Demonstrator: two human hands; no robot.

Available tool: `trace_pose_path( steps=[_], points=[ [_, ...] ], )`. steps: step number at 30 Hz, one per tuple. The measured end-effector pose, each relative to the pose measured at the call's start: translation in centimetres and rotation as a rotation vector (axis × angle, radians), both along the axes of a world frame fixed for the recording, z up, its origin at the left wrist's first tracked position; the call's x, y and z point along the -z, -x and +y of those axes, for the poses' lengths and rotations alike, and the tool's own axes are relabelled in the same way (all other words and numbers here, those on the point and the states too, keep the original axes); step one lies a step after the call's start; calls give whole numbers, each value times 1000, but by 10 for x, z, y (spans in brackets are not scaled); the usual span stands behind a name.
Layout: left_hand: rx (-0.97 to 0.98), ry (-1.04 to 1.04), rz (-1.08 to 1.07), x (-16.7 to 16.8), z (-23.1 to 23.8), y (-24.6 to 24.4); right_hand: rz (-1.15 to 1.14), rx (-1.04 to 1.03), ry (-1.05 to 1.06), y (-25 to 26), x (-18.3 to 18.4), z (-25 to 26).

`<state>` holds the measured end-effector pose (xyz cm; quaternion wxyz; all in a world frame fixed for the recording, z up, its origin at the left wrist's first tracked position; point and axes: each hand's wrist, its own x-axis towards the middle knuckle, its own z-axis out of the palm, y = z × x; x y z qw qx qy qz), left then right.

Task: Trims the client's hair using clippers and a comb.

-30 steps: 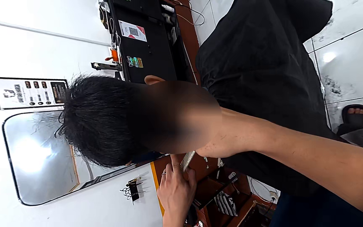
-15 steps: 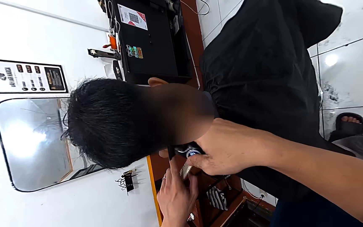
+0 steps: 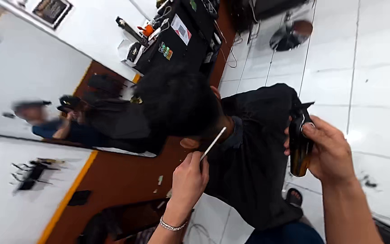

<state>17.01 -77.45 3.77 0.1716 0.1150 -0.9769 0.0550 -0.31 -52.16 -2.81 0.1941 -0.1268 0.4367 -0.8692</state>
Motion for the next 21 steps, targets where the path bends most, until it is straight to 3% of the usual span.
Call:
trace_pose_path(
  steps=[6,11,16,21],
  points=[
    [-16,-43,199,2,0,4,-85,24,-3,-4,-9,6],
    [-220,-190,99,23,17,-1,39,-274,-79,12,-22,-29],
    [-443,-364,224,47,47,-33,218,-754,-345,28,-19,-68],
    [-668,-432,378,64,86,-55,283,-887,-471,39,-31,-92]
  ],
)
